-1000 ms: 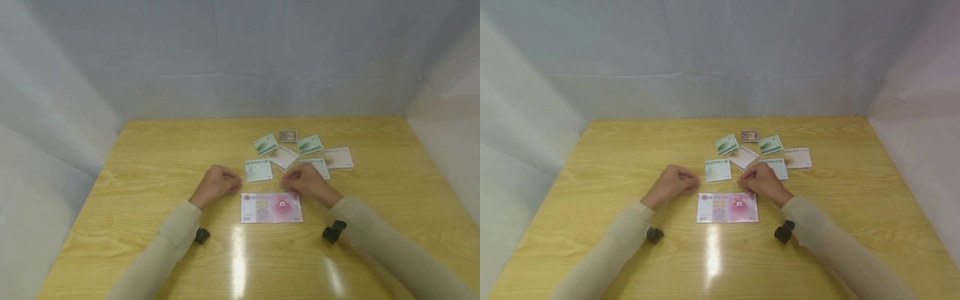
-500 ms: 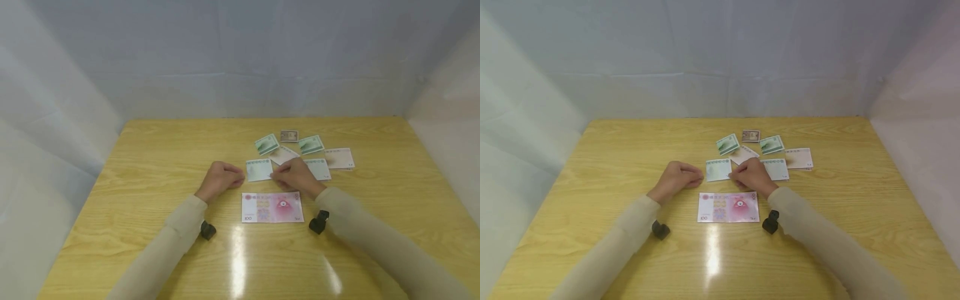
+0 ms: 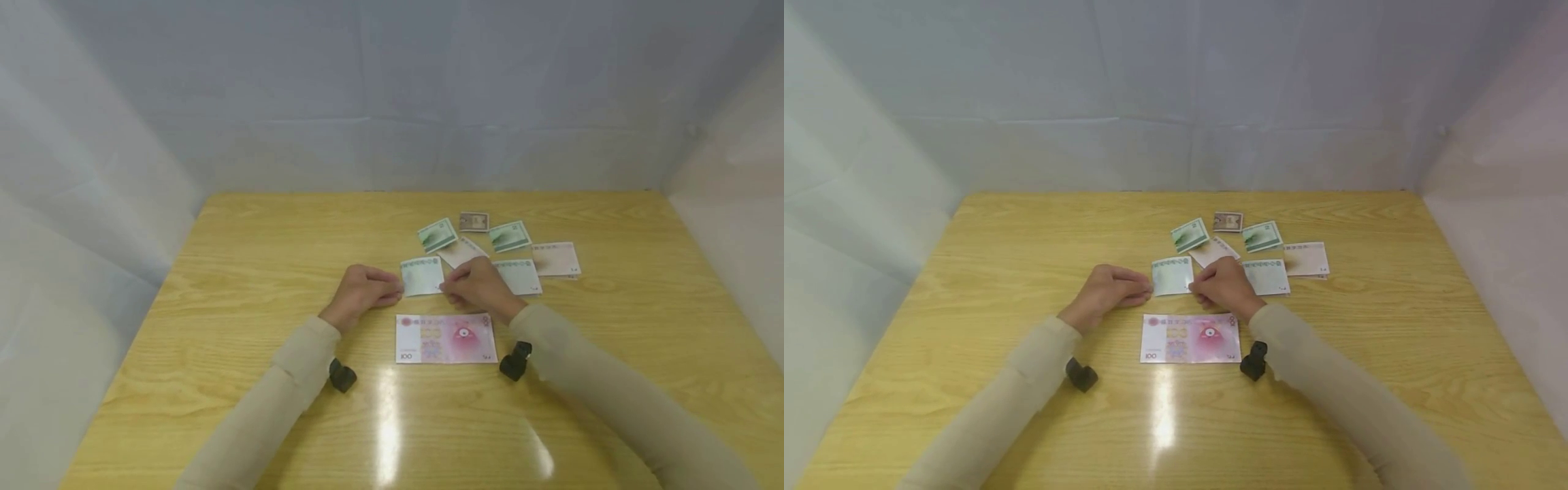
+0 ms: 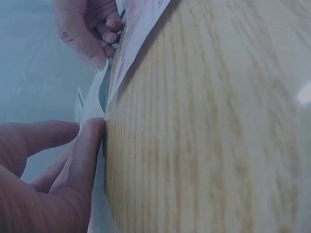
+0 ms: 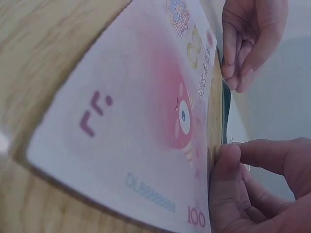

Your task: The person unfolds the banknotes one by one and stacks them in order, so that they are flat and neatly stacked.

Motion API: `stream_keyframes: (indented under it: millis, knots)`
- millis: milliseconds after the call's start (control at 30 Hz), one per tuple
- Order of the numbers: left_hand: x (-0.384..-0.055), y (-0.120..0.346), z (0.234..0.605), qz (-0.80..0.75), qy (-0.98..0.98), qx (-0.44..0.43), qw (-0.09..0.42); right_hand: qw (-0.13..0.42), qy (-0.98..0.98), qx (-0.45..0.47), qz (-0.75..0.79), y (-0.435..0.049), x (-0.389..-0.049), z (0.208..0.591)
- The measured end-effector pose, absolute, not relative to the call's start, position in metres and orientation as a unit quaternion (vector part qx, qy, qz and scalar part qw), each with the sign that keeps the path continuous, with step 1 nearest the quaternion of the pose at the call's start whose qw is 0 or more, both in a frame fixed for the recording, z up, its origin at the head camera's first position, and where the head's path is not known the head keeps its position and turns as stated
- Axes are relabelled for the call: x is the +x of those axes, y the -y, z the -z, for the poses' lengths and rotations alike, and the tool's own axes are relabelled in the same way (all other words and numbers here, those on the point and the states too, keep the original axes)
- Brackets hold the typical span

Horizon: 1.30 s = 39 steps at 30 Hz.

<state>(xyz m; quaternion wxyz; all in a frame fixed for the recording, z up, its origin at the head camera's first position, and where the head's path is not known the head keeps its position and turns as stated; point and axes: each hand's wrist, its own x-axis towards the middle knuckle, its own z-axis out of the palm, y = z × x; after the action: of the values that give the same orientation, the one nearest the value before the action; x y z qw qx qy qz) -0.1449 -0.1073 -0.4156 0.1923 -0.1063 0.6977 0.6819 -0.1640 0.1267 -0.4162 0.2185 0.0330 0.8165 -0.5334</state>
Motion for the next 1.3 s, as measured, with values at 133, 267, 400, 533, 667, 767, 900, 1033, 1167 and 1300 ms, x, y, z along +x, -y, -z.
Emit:
stream_keyframes:
  millis: [133, 267, 400, 533, 667, 767, 900, 1033, 1167, 1300]
  knots:
    - [-0.1454, 0.1077, 0.4163, -0.684, -0.695, -0.104, 0.196, 0.219, -0.812, 0.032, 0.540, -0.1282, -0.1646, 0.4173]
    - [-0.1469, 0.1077, 0.4164, -0.679, -0.697, -0.102, 0.209, 0.222, -0.810, 0.032, 0.542, -0.1290, -0.1650, 0.4181]
    - [-0.1483, 0.1080, 0.4138, -0.663, -0.706, -0.101, 0.228, 0.223, -0.810, 0.036, 0.541, -0.1275, -0.1651, 0.4179]
    - [-0.1478, 0.1080, 0.4111, -0.656, -0.710, -0.100, 0.236, 0.227, -0.806, 0.043, 0.544, -0.1248, -0.1651, 0.4176]
    - [-0.1460, 0.1076, 0.4105, -0.658, -0.707, -0.105, 0.235, 0.230, -0.806, 0.045, 0.544, -0.1240, -0.1650, 0.4177]
    - [-0.1451, 0.1068, 0.4100, -0.664, -0.700, -0.112, 0.238, 0.229, -0.807, 0.047, 0.543, -0.1241, -0.1653, 0.4182]
    - [-0.1452, 0.1062, 0.4104, -0.676, -0.686, -0.115, 0.245, 0.229, -0.805, 0.048, 0.545, -0.1243, -0.1660, 0.4189]
    - [-0.1455, 0.1065, 0.4117, -0.685, -0.675, -0.113, 0.250, 0.228, -0.803, 0.045, 0.548, -0.1245, -0.1656, 0.4191]
    - [-0.1453, 0.1060, 0.4108, -0.690, -0.668, -0.111, 0.255, 0.230, -0.800, 0.041, 0.552, -0.1252, -0.1648, 0.4189]
    - [-0.1455, 0.1048, 0.4077, -0.693, -0.664, -0.109, 0.259, 0.232, -0.797, 0.042, 0.556, -0.1259, -0.1643, 0.4181]
